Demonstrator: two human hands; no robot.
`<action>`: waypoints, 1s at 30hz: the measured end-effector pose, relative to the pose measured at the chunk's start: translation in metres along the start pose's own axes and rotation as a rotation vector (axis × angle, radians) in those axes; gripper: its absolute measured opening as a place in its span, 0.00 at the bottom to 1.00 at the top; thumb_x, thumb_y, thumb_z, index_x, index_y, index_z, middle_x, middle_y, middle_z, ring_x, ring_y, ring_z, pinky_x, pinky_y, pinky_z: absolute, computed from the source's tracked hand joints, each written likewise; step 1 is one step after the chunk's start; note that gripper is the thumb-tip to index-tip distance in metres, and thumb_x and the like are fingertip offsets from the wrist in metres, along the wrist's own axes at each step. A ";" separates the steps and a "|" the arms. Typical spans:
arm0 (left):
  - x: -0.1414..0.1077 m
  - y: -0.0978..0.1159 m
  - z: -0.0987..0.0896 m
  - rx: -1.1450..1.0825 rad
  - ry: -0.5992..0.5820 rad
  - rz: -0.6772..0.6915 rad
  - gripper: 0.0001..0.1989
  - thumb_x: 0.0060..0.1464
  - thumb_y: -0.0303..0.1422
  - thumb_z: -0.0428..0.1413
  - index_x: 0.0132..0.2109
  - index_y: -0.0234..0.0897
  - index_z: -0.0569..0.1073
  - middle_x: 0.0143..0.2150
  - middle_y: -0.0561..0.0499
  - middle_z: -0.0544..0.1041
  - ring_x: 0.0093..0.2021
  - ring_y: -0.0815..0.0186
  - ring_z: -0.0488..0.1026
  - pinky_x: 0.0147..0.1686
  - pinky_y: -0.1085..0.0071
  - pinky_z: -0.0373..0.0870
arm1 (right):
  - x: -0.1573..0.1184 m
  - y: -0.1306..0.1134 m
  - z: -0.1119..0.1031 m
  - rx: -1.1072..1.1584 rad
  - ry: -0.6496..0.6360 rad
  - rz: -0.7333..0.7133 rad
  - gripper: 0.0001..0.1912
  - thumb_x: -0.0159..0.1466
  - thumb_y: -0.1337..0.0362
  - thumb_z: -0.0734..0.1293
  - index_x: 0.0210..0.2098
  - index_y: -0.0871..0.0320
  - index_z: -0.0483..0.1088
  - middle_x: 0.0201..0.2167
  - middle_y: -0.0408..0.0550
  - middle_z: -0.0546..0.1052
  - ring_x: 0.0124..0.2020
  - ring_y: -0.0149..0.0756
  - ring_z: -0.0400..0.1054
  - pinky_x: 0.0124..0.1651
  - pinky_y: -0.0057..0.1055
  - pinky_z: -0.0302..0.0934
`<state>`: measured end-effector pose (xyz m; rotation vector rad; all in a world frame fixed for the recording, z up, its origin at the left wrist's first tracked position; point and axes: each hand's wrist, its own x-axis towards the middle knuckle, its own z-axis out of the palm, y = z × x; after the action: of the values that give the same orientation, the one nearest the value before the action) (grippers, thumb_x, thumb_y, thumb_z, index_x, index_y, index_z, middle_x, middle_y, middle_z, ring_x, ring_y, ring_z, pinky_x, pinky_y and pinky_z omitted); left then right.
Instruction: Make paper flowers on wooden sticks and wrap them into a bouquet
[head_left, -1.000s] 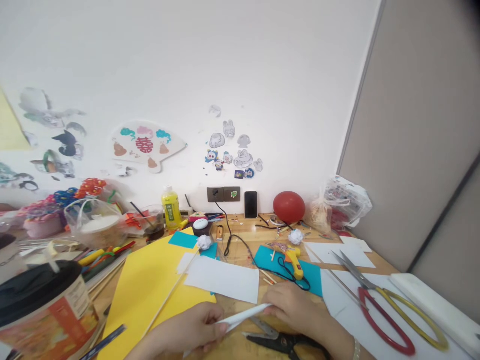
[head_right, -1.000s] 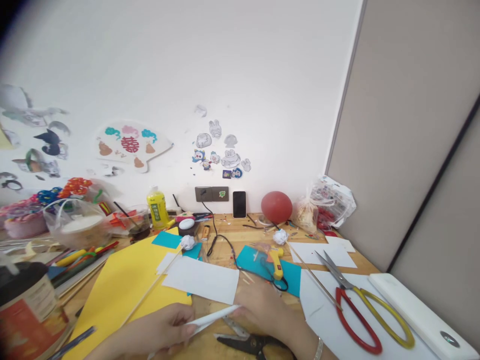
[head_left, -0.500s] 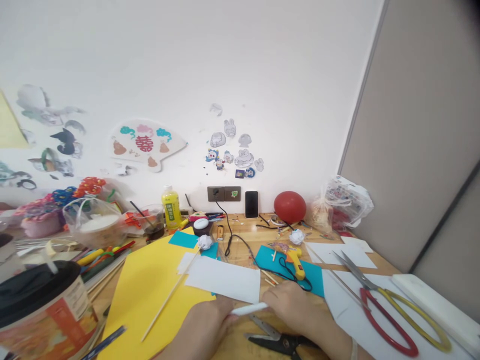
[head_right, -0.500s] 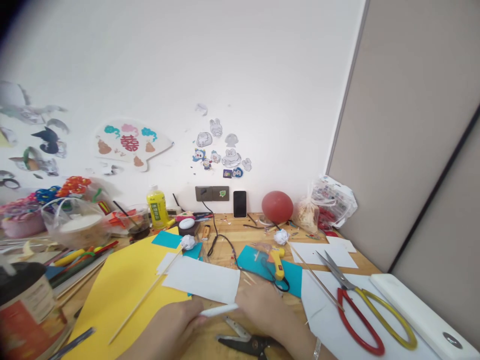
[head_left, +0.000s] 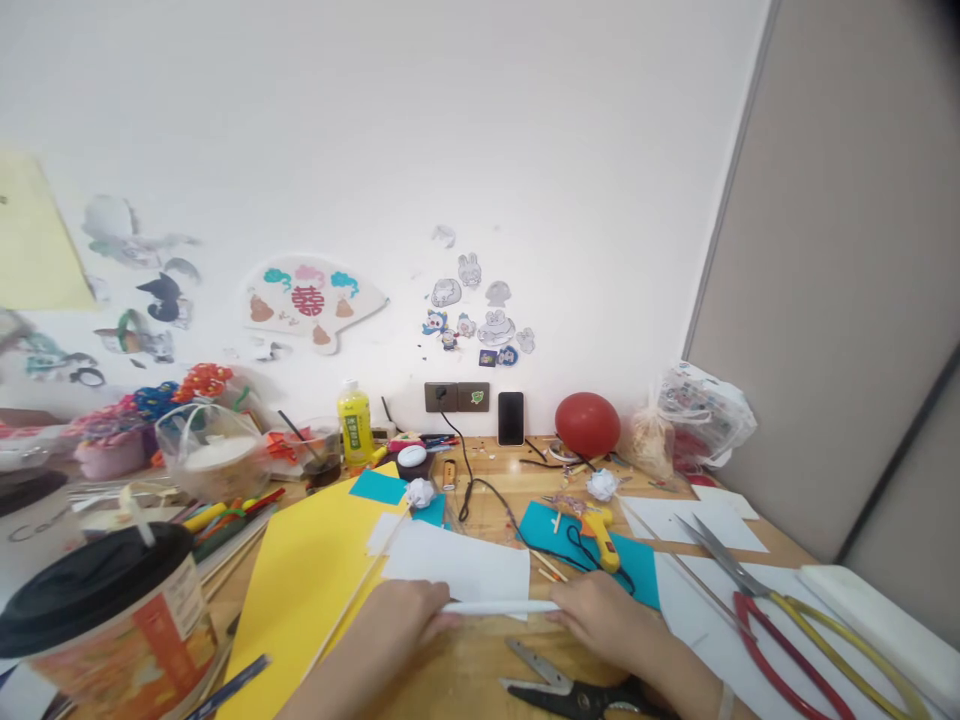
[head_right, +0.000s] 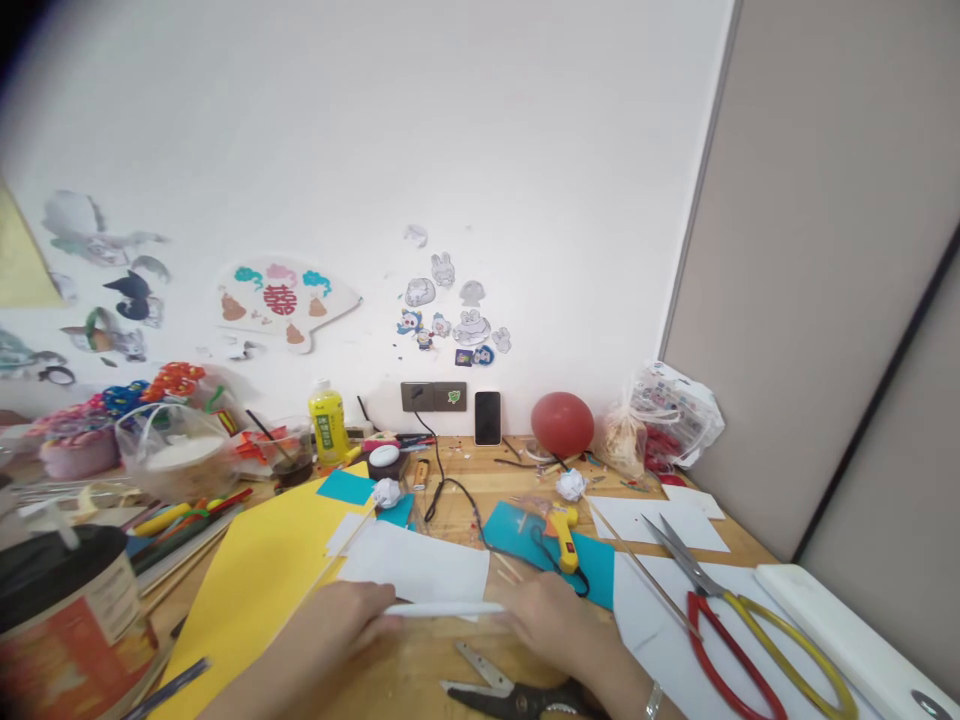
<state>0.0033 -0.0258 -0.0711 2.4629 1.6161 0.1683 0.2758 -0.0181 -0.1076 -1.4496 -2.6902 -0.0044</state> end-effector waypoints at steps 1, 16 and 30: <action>0.004 -0.009 -0.002 0.073 -0.012 -0.026 0.16 0.57 0.43 0.46 0.32 0.39 0.73 0.32 0.46 0.78 0.35 0.57 0.75 0.32 0.69 0.64 | 0.001 0.001 0.002 0.005 0.011 0.030 0.11 0.63 0.65 0.59 0.34 0.57 0.73 0.31 0.50 0.79 0.33 0.39 0.73 0.32 0.27 0.59; 0.017 -0.053 0.006 -0.058 0.308 -0.404 0.12 0.58 0.33 0.37 0.30 0.40 0.60 0.27 0.50 0.71 0.30 0.63 0.72 0.29 0.72 0.61 | 0.014 -0.022 0.017 0.491 0.371 0.182 0.18 0.64 0.62 0.55 0.51 0.54 0.67 0.49 0.52 0.74 0.51 0.43 0.66 0.52 0.37 0.57; 0.007 0.026 0.033 -0.806 0.476 -0.090 0.19 0.54 0.50 0.44 0.27 0.40 0.60 0.22 0.58 0.56 0.23 0.68 0.58 0.24 0.73 0.58 | 0.015 -0.041 0.020 0.949 0.426 0.082 0.24 0.66 0.50 0.51 0.48 0.57 0.68 0.47 0.54 0.74 0.51 0.43 0.65 0.54 0.38 0.57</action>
<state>0.0359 -0.0331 -0.0977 1.7837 1.3958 1.2005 0.2322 -0.0272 -0.1253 -1.0617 -1.8350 0.7547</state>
